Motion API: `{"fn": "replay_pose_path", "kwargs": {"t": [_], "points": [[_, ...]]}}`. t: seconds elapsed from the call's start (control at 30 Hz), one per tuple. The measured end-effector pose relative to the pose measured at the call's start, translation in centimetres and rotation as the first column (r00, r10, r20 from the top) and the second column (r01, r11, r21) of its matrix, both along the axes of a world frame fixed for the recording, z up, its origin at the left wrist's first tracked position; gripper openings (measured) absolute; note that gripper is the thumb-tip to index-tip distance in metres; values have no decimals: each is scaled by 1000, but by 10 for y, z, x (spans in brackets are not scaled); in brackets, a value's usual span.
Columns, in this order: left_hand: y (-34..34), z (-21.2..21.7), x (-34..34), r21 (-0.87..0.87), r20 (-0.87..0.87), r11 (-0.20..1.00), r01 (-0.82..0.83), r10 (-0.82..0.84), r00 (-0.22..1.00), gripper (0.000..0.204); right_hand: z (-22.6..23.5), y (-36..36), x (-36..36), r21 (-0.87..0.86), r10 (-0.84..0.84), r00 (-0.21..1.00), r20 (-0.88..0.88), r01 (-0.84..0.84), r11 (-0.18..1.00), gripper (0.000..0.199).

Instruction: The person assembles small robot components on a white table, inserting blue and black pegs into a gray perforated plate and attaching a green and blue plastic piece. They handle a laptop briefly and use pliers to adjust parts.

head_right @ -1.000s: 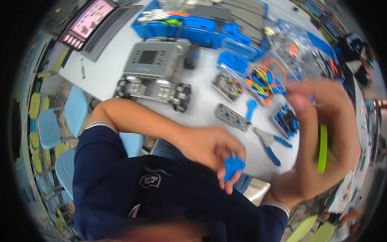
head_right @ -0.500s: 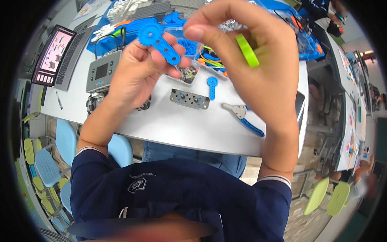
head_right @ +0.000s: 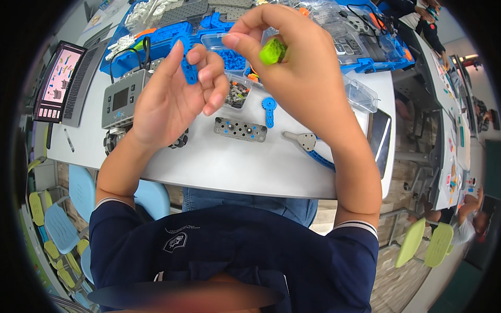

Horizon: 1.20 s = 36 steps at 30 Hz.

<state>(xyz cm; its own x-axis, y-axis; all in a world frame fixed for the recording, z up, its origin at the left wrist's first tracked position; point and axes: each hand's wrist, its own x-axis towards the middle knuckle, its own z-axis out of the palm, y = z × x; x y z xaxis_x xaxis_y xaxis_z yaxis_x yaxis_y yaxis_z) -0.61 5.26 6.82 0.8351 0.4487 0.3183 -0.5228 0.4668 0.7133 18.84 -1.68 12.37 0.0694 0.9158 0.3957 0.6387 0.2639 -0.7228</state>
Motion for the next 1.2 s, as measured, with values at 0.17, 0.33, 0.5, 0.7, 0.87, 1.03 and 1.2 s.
{"fn": "replay_pose_path", "kwargs": {"t": [0.17, 0.33, 0.5, 0.7, 0.87, 1.03, 1.2], "points": [[-11, 1, 5, 298, -214, 886, -355, 425, 880, 29, -24, 6, -5, 321, -132, 872, 472, -30, 946, 15], [-11, 1, 7, 331, -303, 855, -398, 496, 814, 40, -38, 1, -17, 288, -102, 831, 547, -72, 955, 18], [-6, -3, 8, 444, -248, 763, -469, 608, 754, 39, -26, 11, -2, 328, -209, 782, 587, 6, 945, 11], [-2, 0, 5, 398, -286, 786, -473, 596, 750, 32, -14, 15, 12, 339, 16, 993, 117, -55, 939, 13], [-4, 5, 4, 345, -317, 818, -460, 563, 763, 34, -15, 10, 7, 38, 248, 968, -44, -247, 968, 11], [-2, 5, 2, 380, -328, 812, -443, 566, 756, 34, -18, 8, 4, -18, 157, 987, -29, -158, 987, 8], [-3, 1, 2, 284, -239, 831, -478, 545, 804, 28, -27, 11, -4, 239, 128, 964, 233, -184, 953, 10]]}}
